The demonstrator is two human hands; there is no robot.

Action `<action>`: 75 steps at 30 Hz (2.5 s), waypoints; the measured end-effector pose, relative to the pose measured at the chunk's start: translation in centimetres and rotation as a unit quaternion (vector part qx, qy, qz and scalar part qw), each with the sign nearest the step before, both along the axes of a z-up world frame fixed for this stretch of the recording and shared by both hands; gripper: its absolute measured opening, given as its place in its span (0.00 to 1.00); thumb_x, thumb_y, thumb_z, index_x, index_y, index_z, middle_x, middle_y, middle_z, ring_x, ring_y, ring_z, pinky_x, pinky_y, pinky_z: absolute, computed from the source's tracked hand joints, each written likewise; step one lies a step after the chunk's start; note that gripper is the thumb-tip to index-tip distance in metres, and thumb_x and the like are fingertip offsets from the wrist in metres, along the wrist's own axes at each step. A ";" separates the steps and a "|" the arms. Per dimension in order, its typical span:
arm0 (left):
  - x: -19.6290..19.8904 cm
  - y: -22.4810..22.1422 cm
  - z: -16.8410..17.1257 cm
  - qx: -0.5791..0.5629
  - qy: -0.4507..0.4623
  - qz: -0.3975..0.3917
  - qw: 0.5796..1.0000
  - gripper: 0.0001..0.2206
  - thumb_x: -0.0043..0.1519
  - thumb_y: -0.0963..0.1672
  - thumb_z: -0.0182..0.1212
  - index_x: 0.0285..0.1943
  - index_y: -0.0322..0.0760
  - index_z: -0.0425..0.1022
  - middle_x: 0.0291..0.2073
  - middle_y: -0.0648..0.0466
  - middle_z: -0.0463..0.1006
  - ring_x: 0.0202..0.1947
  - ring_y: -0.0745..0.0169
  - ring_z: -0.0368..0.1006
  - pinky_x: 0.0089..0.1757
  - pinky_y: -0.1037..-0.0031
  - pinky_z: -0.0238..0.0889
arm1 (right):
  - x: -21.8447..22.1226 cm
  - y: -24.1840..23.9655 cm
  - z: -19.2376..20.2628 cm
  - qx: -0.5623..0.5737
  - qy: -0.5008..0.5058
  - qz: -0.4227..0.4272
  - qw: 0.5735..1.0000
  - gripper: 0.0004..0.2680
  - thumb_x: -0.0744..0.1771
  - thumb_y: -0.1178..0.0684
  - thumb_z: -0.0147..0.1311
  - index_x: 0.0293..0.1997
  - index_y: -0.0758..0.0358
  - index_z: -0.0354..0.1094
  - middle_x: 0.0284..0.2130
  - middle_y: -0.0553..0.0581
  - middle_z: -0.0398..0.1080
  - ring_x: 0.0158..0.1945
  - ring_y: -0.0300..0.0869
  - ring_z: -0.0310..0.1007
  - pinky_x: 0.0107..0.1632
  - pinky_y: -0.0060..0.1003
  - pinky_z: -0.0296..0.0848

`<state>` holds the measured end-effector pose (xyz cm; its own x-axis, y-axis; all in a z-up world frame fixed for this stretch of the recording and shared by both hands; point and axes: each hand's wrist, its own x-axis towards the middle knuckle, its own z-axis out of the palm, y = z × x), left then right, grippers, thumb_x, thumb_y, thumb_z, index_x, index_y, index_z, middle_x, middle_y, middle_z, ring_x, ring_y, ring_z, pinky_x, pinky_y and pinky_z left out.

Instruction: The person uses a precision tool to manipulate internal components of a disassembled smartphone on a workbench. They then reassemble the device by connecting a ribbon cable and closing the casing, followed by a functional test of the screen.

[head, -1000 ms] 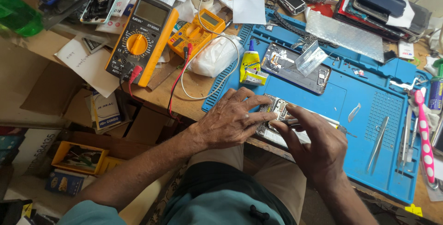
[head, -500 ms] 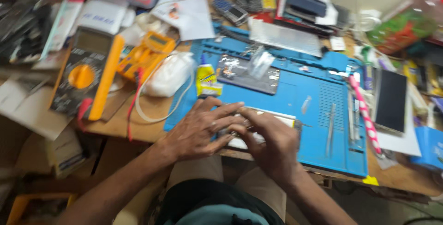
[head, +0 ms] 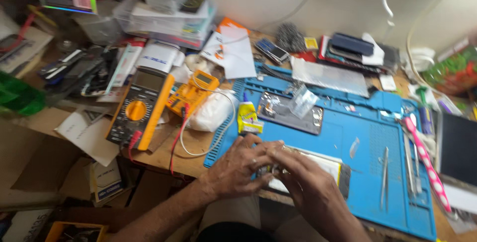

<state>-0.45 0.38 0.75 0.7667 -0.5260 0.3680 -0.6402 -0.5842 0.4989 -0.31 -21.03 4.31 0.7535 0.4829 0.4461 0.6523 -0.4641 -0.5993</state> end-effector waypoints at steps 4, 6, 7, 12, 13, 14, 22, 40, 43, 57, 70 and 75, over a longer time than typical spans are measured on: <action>-0.4 0.1 0.2 -0.003 0.020 -0.001 1.000 0.20 0.59 0.47 0.65 0.61 0.43 0.77 0.68 0.53 0.70 0.61 0.48 0.66 0.58 0.56 0.59 | -0.1 0.1 -0.4 -0.016 -0.008 -0.026 1.000 0.22 0.61 0.58 0.65 0.62 0.57 0.67 0.41 0.61 0.79 0.41 0.49 0.83 0.40 0.40 0.80; -0.2 0.2 0.1 -0.004 0.019 -0.003 1.000 0.20 0.60 0.47 0.65 0.62 0.43 0.77 0.68 0.53 0.70 0.61 0.48 0.66 0.59 0.56 0.59 | 0.1 0.0 -0.8 -0.027 -0.015 -0.024 0.999 0.22 0.61 0.58 0.65 0.62 0.56 0.67 0.40 0.61 0.79 0.42 0.49 0.83 0.40 0.41 0.80; -0.2 0.2 0.0 -0.007 0.013 -0.002 1.000 0.20 0.60 0.47 0.65 0.61 0.42 0.76 0.69 0.52 0.70 0.61 0.48 0.66 0.59 0.56 0.58 | 0.1 -0.3 -0.9 -0.018 0.005 0.010 1.000 0.21 0.62 0.60 0.63 0.62 0.56 0.67 0.42 0.61 0.79 0.43 0.49 0.83 0.41 0.40 0.81; -0.2 0.3 -0.6 0.003 -0.004 0.000 1.000 0.19 0.62 0.48 0.65 0.61 0.42 0.76 0.70 0.52 0.70 0.62 0.48 0.66 0.62 0.56 0.57 | 0.0 -0.3 -1.9 -0.055 0.031 -0.041 0.997 0.21 0.63 0.57 0.67 0.64 0.53 0.69 0.42 0.58 0.80 0.44 0.47 0.84 0.44 0.41 0.80; -0.2 0.3 -0.7 0.003 -0.007 0.001 1.000 0.19 0.62 0.49 0.65 0.60 0.42 0.76 0.70 0.52 0.70 0.62 0.49 0.66 0.62 0.56 0.58 | 0.0 -0.5 -1.6 -0.033 0.031 0.005 0.999 0.21 0.62 0.59 0.65 0.62 0.56 0.68 0.42 0.60 0.80 0.44 0.48 0.84 0.43 0.40 0.81; -0.3 0.3 -0.8 0.003 -0.009 0.001 1.000 0.18 0.63 0.49 0.65 0.60 0.41 0.76 0.70 0.52 0.69 0.62 0.49 0.66 0.62 0.56 0.58 | 0.0 -0.6 -1.4 -0.010 0.031 0.051 0.998 0.20 0.62 0.62 0.63 0.60 0.58 0.68 0.43 0.62 0.80 0.45 0.49 0.84 0.41 0.40 0.82; -0.2 0.3 0.0 0.020 0.016 0.003 1.000 0.21 0.60 0.49 0.66 0.62 0.46 0.76 0.69 0.53 0.70 0.59 0.48 0.65 0.57 0.57 0.58 | 3.4 -2.2 -0.5 0.162 0.071 -0.004 0.984 0.19 0.67 0.63 0.55 0.66 0.59 0.54 0.42 0.61 0.80 0.46 0.45 0.83 0.50 0.38 0.84; -0.7 1.6 -0.7 -0.192 0.005 0.062 0.979 0.16 0.62 0.41 0.62 0.59 0.35 0.74 0.56 0.47 0.76 0.62 0.47 0.71 0.63 0.59 0.63 | 14.1 1.6 -2.6 0.233 0.214 -0.043 0.948 0.21 0.71 0.62 0.48 0.73 0.60 0.46 0.46 0.64 0.76 0.53 0.44 0.78 0.56 0.39 0.81; -0.6 1.6 -0.5 -0.193 0.010 0.063 0.979 0.15 0.62 0.41 0.62 0.58 0.35 0.74 0.55 0.46 0.76 0.61 0.48 0.72 0.61 0.60 0.65 | 14.2 1.7 -2.8 0.239 0.219 -0.040 0.945 0.21 0.71 0.62 0.48 0.73 0.60 0.47 0.46 0.64 0.76 0.53 0.45 0.78 0.56 0.40 0.81; -0.4 1.2 -1.8 -0.174 -0.010 0.056 0.983 0.13 0.60 0.39 0.63 0.54 0.35 0.75 0.49 0.48 0.76 0.53 0.48 0.74 0.54 0.63 0.70 | 5.7 -2.6 -1.5 0.219 0.112 -0.060 0.967 0.21 0.73 0.66 0.47 0.75 0.60 0.42 0.48 0.69 0.75 0.55 0.54 0.80 0.63 0.49 0.82; -0.7 0.7 -1.3 -0.134 -0.012 0.052 0.990 0.13 0.58 0.38 0.65 0.52 0.35 0.75 0.44 0.50 0.76 0.47 0.51 0.74 0.48 0.66 0.72 | 0.2 -3.2 -6.5 0.202 -0.016 -0.021 0.979 0.22 0.72 0.65 0.49 0.74 0.57 0.42 0.48 0.72 0.73 0.54 0.56 0.78 0.58 0.46 0.80; -0.6 0.8 -1.6 -0.145 -0.021 0.043 0.988 0.13 0.58 0.38 0.64 0.52 0.33 0.75 0.44 0.49 0.75 0.46 0.51 0.73 0.47 0.65 0.71 | 0.0 -3.6 -6.7 0.179 -0.033 -0.005 0.983 0.22 0.70 0.64 0.51 0.71 0.59 0.42 0.48 0.72 0.74 0.53 0.56 0.79 0.55 0.45 0.80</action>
<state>-1.07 1.21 -0.81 0.7852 -0.3267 0.5261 -0.6177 -0.4739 0.6276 -0.32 -24.61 -2.35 0.7216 0.2790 0.6336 0.6912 -0.2376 -0.6825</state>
